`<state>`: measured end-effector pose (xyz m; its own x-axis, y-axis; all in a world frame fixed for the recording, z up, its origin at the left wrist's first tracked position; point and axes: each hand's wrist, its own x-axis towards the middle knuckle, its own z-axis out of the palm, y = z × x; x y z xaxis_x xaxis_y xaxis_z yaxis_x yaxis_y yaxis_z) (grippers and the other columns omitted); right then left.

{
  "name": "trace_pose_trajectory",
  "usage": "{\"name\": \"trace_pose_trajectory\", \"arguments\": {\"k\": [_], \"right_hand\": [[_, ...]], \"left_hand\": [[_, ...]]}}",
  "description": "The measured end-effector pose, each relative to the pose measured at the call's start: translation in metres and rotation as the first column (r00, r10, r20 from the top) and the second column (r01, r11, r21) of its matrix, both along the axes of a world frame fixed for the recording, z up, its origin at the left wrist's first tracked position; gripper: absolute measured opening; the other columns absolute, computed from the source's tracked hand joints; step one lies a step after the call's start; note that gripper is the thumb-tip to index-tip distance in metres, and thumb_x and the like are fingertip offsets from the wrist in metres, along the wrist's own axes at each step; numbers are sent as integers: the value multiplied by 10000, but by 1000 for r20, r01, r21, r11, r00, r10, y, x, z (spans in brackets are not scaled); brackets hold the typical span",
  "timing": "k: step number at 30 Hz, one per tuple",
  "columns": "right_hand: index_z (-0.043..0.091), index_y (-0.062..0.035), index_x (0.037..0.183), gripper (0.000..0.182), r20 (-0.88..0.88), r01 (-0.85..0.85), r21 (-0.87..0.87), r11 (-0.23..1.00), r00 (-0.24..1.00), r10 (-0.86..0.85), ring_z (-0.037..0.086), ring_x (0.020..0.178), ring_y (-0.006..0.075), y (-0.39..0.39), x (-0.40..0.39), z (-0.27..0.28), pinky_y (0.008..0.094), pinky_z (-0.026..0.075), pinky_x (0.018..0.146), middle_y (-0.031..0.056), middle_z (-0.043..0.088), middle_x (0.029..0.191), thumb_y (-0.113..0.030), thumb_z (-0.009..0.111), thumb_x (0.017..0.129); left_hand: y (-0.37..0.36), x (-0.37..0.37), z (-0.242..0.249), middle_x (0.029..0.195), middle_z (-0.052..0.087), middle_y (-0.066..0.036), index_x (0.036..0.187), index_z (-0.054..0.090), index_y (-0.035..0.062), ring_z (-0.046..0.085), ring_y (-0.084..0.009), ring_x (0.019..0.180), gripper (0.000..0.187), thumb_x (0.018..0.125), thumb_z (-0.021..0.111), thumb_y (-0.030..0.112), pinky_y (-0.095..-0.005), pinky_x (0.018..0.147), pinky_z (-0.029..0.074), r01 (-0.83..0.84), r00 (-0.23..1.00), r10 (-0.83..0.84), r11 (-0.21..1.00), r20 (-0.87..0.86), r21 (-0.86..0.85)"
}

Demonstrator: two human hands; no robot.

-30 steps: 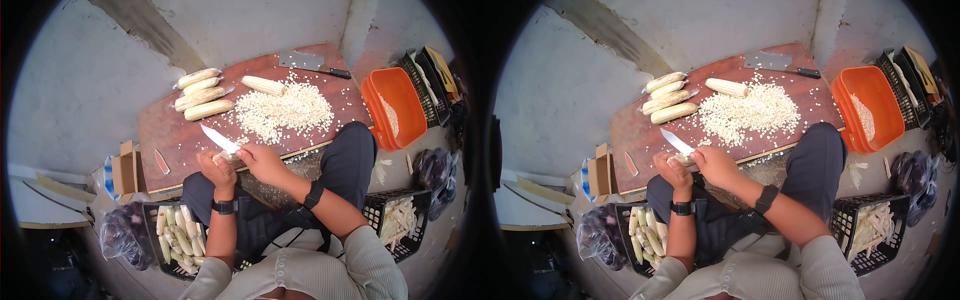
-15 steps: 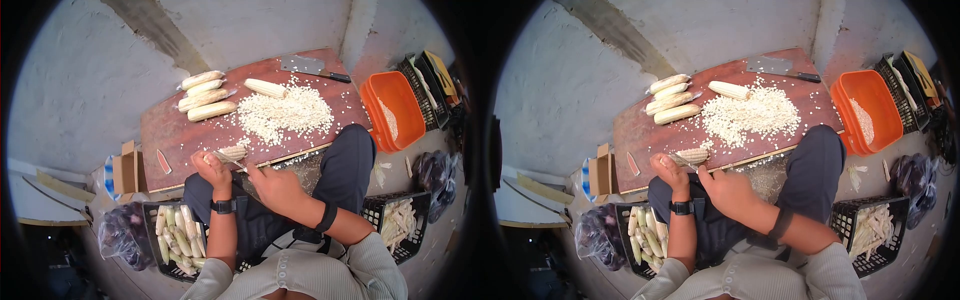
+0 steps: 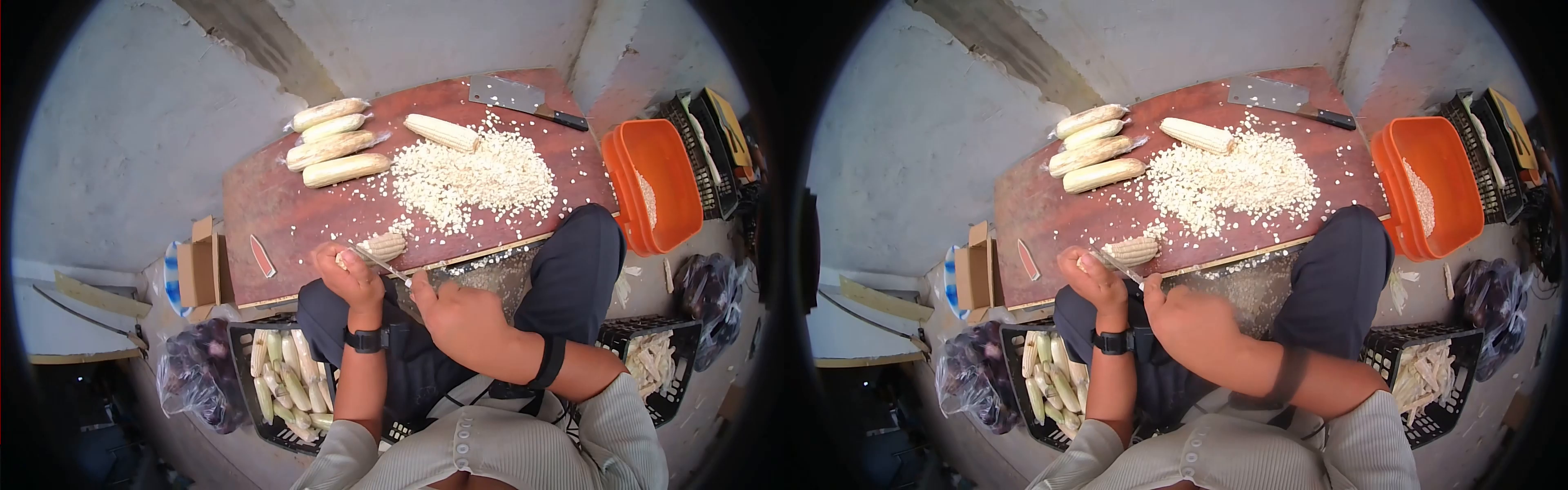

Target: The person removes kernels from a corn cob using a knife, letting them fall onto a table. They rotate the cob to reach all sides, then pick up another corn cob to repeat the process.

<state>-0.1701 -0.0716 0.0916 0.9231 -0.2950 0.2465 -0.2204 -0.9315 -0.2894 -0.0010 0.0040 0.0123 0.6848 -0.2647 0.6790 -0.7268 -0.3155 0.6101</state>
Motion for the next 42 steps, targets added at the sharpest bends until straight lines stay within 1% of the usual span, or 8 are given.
{"name": "trace_pose_trajectory", "arguments": {"k": [5, 12, 16, 21, 25, 29, 32, 42], "right_hand": [[560, -4, 1081, 360, 15, 30, -54, 998, 999, -29, 552, 459, 161, 2, 32, -19, 290, 418, 376, 39, 502, 586, -139, 565, 747], [549, -43, 1041, 286, 145, -21, 37, 999, 989, 15, 575, 461, 191, -9, 59, -47, 313, 437, 389, 75, 541, 605, -177, 564, 788], [544, -54, 1040, 236, 91, 24, 434, 900, 993, -71, 575, 488, 287, -7, 71, -50, 382, 451, 458, 138, 573, 656, -236, 506, 895], [587, -46, 939, 275, 194, -9, 848, 529, 935, -296, 592, 668, 396, -8, 73, -59, 479, 463, 613, 206, 605, 700, -277, 437, 939], [598, -41, 937, 256, 109, 145, 741, 655, 937, -331, 596, 692, 381, -23, 52, -47, 473, 463, 626, 202, 614, 739, -249, 448, 930], [590, -55, 996, 210, 176, 115, 478, 871, 959, -223, 600, 651, 353, -17, 27, -24, 442, 470, 570, 176, 601, 708, -209, 481, 906], [597, -88, 1017, 199, 149, 92, 263, 960, 980, -135, 587, 569, 283, -6, 8, -8, 378, 469, 503, 108, 561, 658, -208, 559, 863], [578, -29, 1141, 403, -15, 28, -90, 996, 999, -29, 569, 506, 173, 7, -29, 6, 296, 436, 394, 41, 527, 608, -137, 545, 754]], "left_hand": [[-4, -12, 5, 781, 470, -154, 850, 458, -9, 459, -304, 739, 341, 909, 451, 326, -406, 682, 383, 130, 991, -130, 991, 29, 14], [-3, -3, 1, 790, 457, -152, 848, 446, -14, 453, -300, 743, 350, 925, 418, 327, -402, 684, 377, 19, 1000, -18, 1000, -13, 10], [3, 2, -1, 818, 451, -153, 852, 439, -16, 450, -298, 765, 357, 941, 390, 326, -400, 709, 374, -21, 999, 21, 1000, -36, -9], [1, 0, -5, 828, 455, -154, 856, 439, -15, 454, -300, 770, 365, 944, 392, 336, -406, 716, 378, -9, 1000, 10, 999, 20, -49], [-1, -3, -7, 839, 460, -155, 858, 445, -13, 455, -301, 769, 353, 941, 408, 328, -408, 719, 382, 6, 1000, -5, 999, 21, -54], [-1, 0, -5, 786, 421, -112, 846, 424, -2, 421, -240, 725, 391, 964, 357, 365, -364, 693, 365, -24, 999, 27, 997, 36, -68], [3, -1, -6, 836, 452, -150, 851, 453, -11, 453, -297, 777, 339, 929, 446, 319, -397, 725, 381, -15, 999, 11, 996, -47, -86], [4, -7, 1, 835, 453, -149, 855, 472, -6, 455, -303, 784, 301, 910, 480, 290, -402, 734, 382, 20, 999, -22, 999, -43, -44]]}}
